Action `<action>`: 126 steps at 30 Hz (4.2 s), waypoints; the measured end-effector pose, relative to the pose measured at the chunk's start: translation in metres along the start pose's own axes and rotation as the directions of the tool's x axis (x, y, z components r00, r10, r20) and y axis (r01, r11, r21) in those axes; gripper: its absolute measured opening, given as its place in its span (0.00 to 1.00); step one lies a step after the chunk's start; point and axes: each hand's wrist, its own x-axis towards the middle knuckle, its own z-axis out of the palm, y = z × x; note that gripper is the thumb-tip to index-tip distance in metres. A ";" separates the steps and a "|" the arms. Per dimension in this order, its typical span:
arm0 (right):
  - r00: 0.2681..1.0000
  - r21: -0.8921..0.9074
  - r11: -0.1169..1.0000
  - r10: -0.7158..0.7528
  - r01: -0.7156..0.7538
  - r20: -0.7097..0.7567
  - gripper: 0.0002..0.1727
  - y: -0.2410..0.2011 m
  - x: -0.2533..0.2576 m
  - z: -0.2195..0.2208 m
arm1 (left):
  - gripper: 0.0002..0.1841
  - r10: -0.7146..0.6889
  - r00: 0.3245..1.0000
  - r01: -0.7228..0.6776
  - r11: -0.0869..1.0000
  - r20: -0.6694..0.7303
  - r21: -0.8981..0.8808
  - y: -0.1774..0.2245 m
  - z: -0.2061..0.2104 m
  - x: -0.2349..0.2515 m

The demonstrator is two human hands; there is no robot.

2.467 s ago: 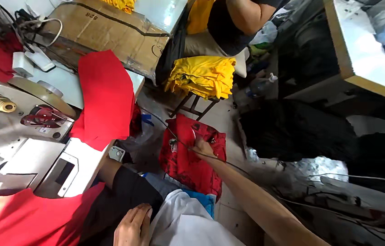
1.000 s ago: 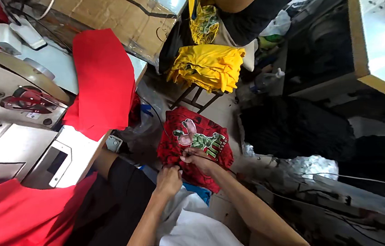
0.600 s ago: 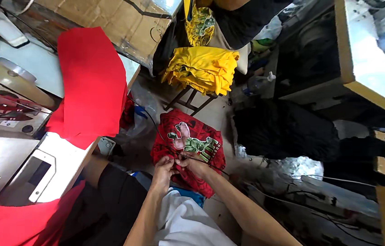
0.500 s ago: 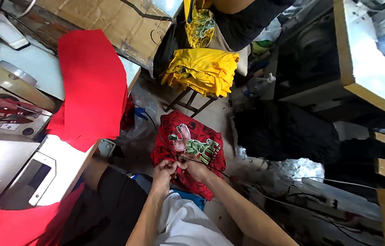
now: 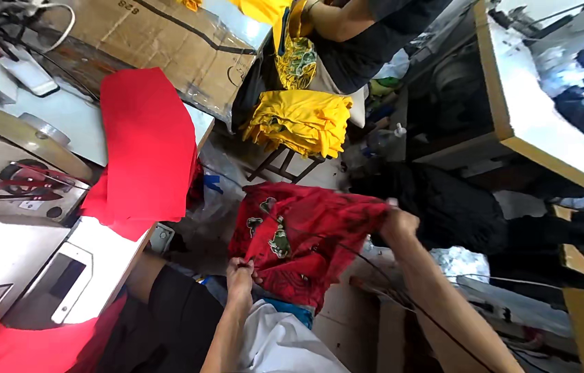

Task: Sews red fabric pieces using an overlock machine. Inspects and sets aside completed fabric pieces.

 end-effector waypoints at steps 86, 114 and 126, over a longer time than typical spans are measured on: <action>-0.966 0.790 0.594 0.081 -0.149 -0.244 0.10 -0.133 -0.574 0.102 | 0.12 0.696 -0.202 -0.811 0.276 -0.690 0.516 0.189 -0.407 -0.309; -0.840 0.826 0.232 -0.056 0.514 0.539 0.12 -0.023 -0.537 0.163 | 0.16 0.823 0.372 -0.091 0.492 -0.429 0.866 0.133 -0.394 -0.194; -0.853 0.967 0.065 -0.459 0.246 0.248 0.08 -0.040 -0.569 0.163 | 0.09 0.664 0.129 0.059 0.736 -0.737 0.674 0.011 -0.440 -0.296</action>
